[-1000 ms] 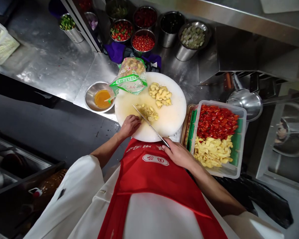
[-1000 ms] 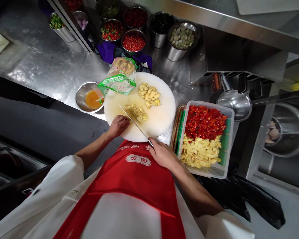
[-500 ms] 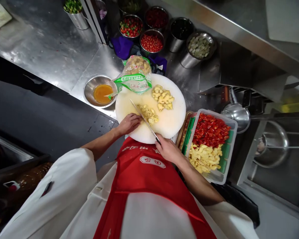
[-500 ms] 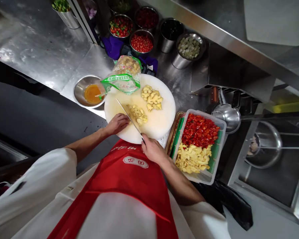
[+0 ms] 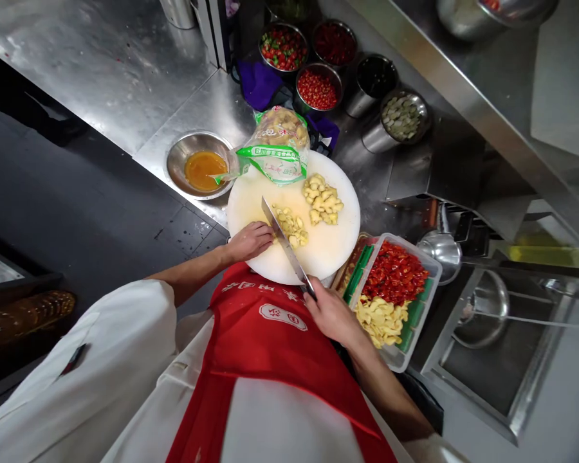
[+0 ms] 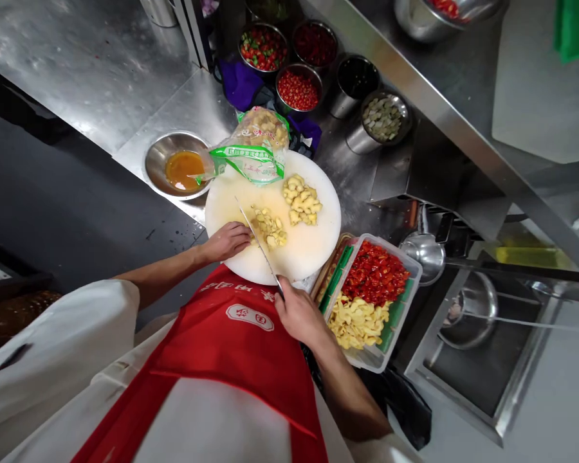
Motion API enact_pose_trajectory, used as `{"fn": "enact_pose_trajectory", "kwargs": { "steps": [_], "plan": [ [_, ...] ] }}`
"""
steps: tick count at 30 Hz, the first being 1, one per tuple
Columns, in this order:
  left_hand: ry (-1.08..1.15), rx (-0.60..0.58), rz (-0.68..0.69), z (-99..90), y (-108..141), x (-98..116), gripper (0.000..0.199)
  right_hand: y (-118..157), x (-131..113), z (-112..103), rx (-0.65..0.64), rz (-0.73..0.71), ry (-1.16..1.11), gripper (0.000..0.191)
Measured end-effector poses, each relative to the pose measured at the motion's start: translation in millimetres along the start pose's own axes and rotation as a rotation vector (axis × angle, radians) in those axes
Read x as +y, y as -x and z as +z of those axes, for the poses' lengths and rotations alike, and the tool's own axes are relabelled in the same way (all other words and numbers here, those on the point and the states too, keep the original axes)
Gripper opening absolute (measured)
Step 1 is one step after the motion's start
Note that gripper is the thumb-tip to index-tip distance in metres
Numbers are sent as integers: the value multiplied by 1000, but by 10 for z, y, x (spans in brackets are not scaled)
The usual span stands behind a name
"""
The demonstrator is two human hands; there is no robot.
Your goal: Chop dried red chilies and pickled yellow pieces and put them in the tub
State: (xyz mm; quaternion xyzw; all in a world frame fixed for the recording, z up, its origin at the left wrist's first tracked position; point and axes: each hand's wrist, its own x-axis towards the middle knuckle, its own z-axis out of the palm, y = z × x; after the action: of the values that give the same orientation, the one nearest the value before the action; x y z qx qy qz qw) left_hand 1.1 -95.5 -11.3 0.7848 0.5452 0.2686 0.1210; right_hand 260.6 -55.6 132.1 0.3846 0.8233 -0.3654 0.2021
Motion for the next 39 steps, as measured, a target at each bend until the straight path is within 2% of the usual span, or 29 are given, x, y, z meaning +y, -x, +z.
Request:
{"fn": "enact_pose_trajectory", "kwargs": {
  "steps": [6,10,14,17,25,29,32,35,39],
  "plan": [
    [-1,8,4,6,7,3,22,-83,-35,-10,12,-28,-20,36],
    [6,23,9,17,19,0,21,-84,-42,3,-8,2,-27,35],
    [-12,55,23,30,27,0,20,-77,-26,18,9,-34,-47,33],
    [-32,82,41,34,29,3,19,-79,-12,25,-5,-10,-51,33],
    [7,69,12,64,56,-13,19,-36,13,-4,-20,-31,-88,26],
    [32,40,0,42,59,-13,21,-262,9,151,39,-31,-100,25],
    [9,26,-5,-1,78,-9,21,-398,10,153,74,-69,-103,22],
    [-18,15,-18,-20,116,-14,21,-300,-5,22,84,-68,-106,23],
    [15,14,-9,0,139,-24,22,38,-62,-148,24,-41,-84,26]
  ]
}}
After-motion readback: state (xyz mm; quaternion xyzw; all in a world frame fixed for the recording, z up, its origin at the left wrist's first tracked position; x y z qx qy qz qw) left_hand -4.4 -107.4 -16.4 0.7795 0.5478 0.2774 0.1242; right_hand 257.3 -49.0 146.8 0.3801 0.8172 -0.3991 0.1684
